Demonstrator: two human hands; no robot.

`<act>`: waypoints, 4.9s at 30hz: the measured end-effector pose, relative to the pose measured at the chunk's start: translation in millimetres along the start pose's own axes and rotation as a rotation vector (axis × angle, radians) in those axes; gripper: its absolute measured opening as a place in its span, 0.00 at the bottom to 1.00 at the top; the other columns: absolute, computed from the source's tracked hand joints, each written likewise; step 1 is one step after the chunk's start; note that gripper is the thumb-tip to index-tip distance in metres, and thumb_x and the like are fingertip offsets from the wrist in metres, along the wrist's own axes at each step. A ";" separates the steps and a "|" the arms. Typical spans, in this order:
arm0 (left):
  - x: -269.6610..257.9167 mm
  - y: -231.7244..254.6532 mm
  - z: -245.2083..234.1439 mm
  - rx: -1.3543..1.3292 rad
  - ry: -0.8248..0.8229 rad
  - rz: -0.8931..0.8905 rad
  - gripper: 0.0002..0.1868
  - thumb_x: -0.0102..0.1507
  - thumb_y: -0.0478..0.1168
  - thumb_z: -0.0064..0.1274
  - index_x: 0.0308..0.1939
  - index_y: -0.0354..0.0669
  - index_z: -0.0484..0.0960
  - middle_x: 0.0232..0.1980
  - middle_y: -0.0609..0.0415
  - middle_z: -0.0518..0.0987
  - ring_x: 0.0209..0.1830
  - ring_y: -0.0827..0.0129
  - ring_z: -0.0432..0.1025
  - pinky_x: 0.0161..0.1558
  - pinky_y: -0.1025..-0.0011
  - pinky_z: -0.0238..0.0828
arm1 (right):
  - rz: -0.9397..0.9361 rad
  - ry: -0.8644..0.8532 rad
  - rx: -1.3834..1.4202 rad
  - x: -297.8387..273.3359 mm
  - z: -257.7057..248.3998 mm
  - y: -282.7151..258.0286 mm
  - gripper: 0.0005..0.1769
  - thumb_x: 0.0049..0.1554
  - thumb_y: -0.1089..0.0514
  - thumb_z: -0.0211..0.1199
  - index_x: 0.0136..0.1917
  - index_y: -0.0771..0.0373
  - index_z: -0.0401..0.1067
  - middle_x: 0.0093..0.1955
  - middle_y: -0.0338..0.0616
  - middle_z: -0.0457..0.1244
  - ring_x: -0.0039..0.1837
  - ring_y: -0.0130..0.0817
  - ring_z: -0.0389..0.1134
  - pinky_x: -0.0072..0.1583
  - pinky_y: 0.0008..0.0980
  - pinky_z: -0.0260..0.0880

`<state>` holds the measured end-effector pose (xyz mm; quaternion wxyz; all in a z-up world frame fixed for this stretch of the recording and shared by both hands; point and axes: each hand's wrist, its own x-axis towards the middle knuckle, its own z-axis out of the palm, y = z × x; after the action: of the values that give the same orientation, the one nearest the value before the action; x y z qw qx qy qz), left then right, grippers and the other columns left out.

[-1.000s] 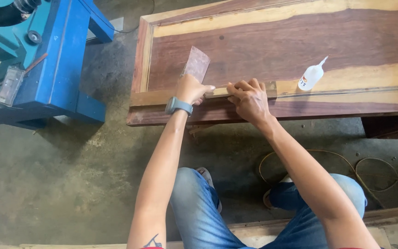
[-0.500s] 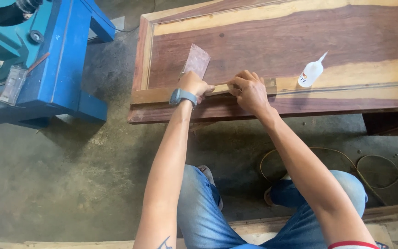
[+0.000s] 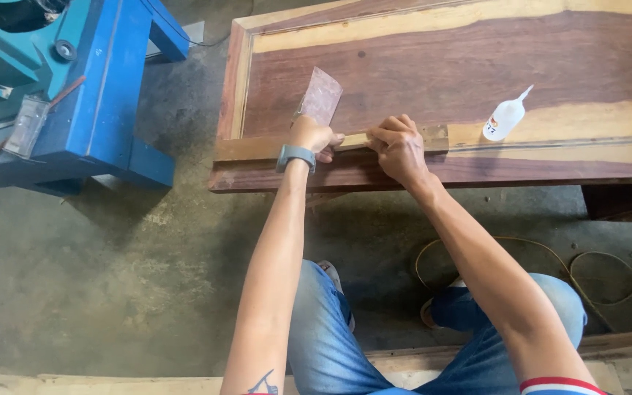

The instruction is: Applying glue to a small wooden component and sanding it to fit a larger wooden assembly.

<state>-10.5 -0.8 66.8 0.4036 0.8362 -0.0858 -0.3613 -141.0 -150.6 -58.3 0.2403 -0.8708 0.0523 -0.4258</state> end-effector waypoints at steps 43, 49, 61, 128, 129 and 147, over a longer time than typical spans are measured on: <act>-6.5 -24.8 1.0 -0.139 0.143 0.130 0.35 0.55 0.49 0.70 0.55 0.22 0.78 0.40 0.31 0.82 0.37 0.52 0.82 0.33 0.53 0.85 | -0.131 0.209 0.054 -4.4 -15.8 -40.5 0.11 0.64 0.50 0.64 0.47 0.58 0.71 0.41 0.39 0.57 0.44 0.48 0.61 0.52 0.38 0.65; 22.4 -40.6 14.7 -0.105 0.189 0.178 0.28 0.59 0.48 0.64 0.50 0.22 0.80 0.36 0.32 0.83 0.33 0.50 0.83 0.29 0.53 0.85 | -0.114 0.205 0.016 -6.3 -18.3 -40.3 0.12 0.64 0.49 0.64 0.46 0.58 0.69 0.41 0.38 0.55 0.43 0.47 0.60 0.53 0.35 0.63; 35.7 -26.9 27.1 0.343 0.105 0.210 0.25 0.63 0.50 0.56 0.47 0.26 0.83 0.30 0.42 0.84 0.29 0.58 0.83 0.38 0.59 0.82 | -0.013 -0.032 0.059 -7.6 -9.0 20.1 0.09 0.56 0.56 0.72 0.44 0.59 0.72 0.39 0.43 0.58 0.45 0.51 0.64 0.52 0.39 0.67; 20.1 -53.7 -1.6 0.271 0.095 0.854 0.15 0.58 0.35 0.61 0.48 0.46 0.80 0.35 0.53 0.87 0.33 0.63 0.80 0.37 0.67 0.75 | 0.142 -0.673 0.001 129.2 -40.8 -88.8 0.24 0.53 0.55 0.70 0.59 0.66 0.70 0.50 0.50 0.68 0.50 0.44 0.68 0.48 0.43 0.70; 21.7 -54.2 -2.6 0.224 0.056 0.919 0.21 0.59 0.32 0.62 0.56 0.44 0.81 0.39 0.54 0.89 0.39 0.68 0.84 0.45 0.70 0.81 | 0.229 -0.605 0.034 129.2 -49.6 -89.6 0.32 0.50 0.42 0.70 0.62 0.61 0.71 0.55 0.46 0.67 0.59 0.44 0.66 0.56 0.47 0.67; 28.3 -56.3 9.4 0.409 0.225 0.760 0.19 0.57 0.45 0.70 0.50 0.56 0.82 0.44 0.54 0.87 0.52 0.58 0.80 0.55 0.60 0.77 | 0.518 -0.390 -0.051 21.6 -28.8 4.0 0.38 0.48 0.45 0.78 0.68 0.44 0.66 0.62 0.41 0.63 0.69 0.50 0.61 0.75 0.61 0.41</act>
<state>-4.7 18.3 6.3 0.3408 0.8420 -0.4124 -0.0696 -149.0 -171.3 -29.6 0.3245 -0.8993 0.2358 -0.1740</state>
